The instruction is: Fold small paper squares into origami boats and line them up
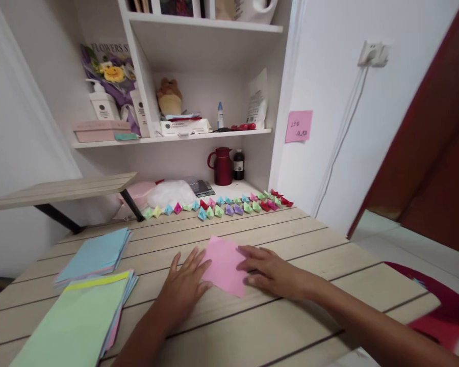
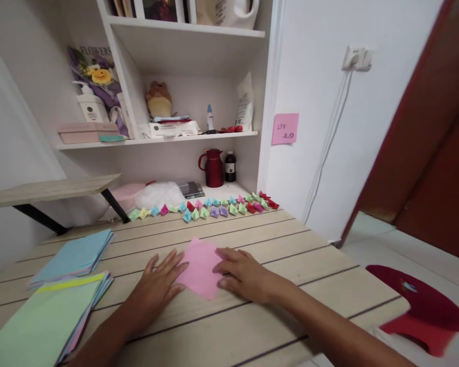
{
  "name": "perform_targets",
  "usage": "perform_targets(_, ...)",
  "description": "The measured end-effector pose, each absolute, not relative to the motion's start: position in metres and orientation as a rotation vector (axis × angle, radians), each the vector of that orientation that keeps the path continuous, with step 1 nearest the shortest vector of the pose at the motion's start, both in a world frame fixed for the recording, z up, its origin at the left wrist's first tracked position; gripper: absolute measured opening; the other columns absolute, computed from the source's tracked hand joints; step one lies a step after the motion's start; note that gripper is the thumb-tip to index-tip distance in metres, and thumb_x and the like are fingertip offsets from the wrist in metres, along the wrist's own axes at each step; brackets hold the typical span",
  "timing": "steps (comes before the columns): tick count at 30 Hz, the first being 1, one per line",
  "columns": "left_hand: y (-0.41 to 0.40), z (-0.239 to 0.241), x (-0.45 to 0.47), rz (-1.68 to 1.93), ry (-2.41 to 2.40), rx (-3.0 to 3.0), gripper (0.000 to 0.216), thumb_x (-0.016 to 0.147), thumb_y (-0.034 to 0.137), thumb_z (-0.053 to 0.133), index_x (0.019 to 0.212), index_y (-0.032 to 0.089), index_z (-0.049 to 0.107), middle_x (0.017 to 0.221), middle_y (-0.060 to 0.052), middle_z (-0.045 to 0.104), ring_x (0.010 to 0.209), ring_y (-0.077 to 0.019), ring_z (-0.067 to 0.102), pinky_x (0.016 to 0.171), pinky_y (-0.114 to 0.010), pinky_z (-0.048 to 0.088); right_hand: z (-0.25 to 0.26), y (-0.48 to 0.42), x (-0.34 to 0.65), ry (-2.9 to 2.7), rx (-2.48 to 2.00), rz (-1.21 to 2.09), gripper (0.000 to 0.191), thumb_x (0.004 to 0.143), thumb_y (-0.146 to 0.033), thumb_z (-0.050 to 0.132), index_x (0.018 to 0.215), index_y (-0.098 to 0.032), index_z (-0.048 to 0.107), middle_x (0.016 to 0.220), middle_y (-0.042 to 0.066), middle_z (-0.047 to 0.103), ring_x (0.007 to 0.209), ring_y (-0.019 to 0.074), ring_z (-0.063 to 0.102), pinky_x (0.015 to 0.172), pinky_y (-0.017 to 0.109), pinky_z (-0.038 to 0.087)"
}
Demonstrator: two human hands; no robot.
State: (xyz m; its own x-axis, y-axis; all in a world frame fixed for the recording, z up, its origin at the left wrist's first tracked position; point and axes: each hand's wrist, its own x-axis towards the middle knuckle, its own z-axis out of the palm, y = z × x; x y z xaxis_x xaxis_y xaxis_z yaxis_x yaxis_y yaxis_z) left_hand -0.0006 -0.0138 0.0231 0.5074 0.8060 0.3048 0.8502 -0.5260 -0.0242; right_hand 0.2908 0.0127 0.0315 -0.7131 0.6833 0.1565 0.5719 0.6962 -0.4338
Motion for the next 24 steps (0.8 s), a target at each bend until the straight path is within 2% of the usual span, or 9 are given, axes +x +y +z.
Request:
perform_targets(4,-0.027,0.011,-0.006,-0.256,-1.633,-2.596,0.045,0.092,0.035,0.048,0.136,0.028,0.049,0.145,-0.008,0.049,0.134,-0.0273,0.044,0.105,-0.051,0.038,0.027,0.004,0.305,-2.545,-0.965,0.690,0.037,0.094,-0.042,0.048,0.128,-0.029,0.054,0.152,0.006,0.036,0.143,0.0245,0.025,0.114,0.047,0.023)
perform_targets(9,-0.065,0.000,-0.018,-0.423,-1.454,-2.577,0.039,0.088,0.037,0.055,0.127,0.034,0.058,0.130,-0.004,0.063,0.116,-0.0247,0.058,0.092,-0.042,0.049,0.036,-0.005,0.306,-2.562,-0.942,0.724,0.063,0.091,-0.053,0.050,0.147,-0.029,0.032,0.155,0.008,0.030,0.144,0.0268,0.022,0.115,0.048,0.018)
perform_targets(11,-0.076,-0.005,-0.021,-0.535,-1.417,-2.489,0.032,0.088,0.038,0.054,0.119,0.034,0.063,0.125,-0.004,0.065,0.111,-0.0239,0.060,0.091,-0.042,0.048,0.040,-0.014,0.300,-2.660,-0.908,0.671,0.057,0.092,-0.055,0.047,0.144,-0.032,0.039,0.152,0.007,0.036,0.141,0.0284,0.028,0.114,0.051,0.016)
perform_targets(13,-0.085,-0.010,-0.022,-0.592,-1.388,-2.363,0.029,0.088,0.036,0.055,0.114,0.031,0.065,0.127,-0.005,0.063,0.113,-0.0250,0.058,0.098,-0.045,0.042,0.044,-0.027,0.293,-2.694,-0.932,0.579,0.051,0.092,-0.056,0.046,0.137,-0.031,0.049,0.144,0.008,0.046,0.133,0.0292,0.039,0.110,0.050,0.025)
perform_targets(15,-0.094,-0.011,-0.020,-0.601,-1.339,-2.270,0.029,0.086,0.030,0.056,0.114,0.029,0.065,0.132,-0.006,0.061,0.119,-0.0256,0.054,0.108,-0.048,0.030,0.046,-0.044,0.288,-2.684,-1.030,0.497,0.051,0.092,-0.055,0.047,0.134,-0.028,0.054,0.130,0.012,0.055,0.118,0.0295,0.049,0.101,0.049,0.035)
perform_targets(17,-0.104,-0.011,-0.016,-0.600,-1.270,-2.249,0.037,0.085,0.025,0.056,0.121,0.029,0.061,0.133,-0.005,0.060,0.123,-0.0241,0.051,0.115,-0.048,0.014,0.049,-0.061,0.285,-2.690,-1.101,0.465,0.054,0.090,-0.056,0.049,0.134,-0.024,0.054,0.121,0.014,0.058,0.107,0.0299,0.053,0.095,0.050,0.039)
perform_targets(19,-0.111,-0.008,-0.014,-0.595,-1.204,-2.279,0.046,0.086,0.028,0.055,0.132,0.028,0.053,0.137,-0.005,0.057,0.128,-0.0235,0.046,0.118,-0.046,0.004,0.052,-0.073,0.285,-2.687,-1.096,0.497,0.060,0.085,-0.062,0.053,0.132,-0.024,0.056,0.123,0.015,0.055,0.108,0.0310,0.052,0.094,0.049,0.041)
perform_targets(22,-0.112,0.000,-0.009,-0.630,-1.215,-2.311,0.057,0.088,0.041,0.053,0.142,0.024,0.041,0.145,-0.008,0.048,0.137,-0.0259,0.036,0.117,-0.048,0.004,0.051,-0.077,0.288,-2.656,-1.051,0.469,0.063,0.081,-0.066,0.056,0.133,-0.031,0.054,0.144,0.012,0.041,0.129,0.0352,0.039,0.105,0.053,0.031)
perform_targets(24,-0.105,0.007,-0.002,-0.668,-1.279,-2.319,0.061,0.090,0.047,0.049,0.145,0.023,0.035,0.149,-0.011,0.042,0.141,-0.0273,0.030,0.116,-0.049,0.006,0.044,-0.071,0.291,-2.647,-1.049,0.438,0.069,0.084,-0.063,0.053,0.144,-0.033,0.038,0.156,0.009,0.024,0.142,0.0348,0.021,0.113,0.056,0.018)
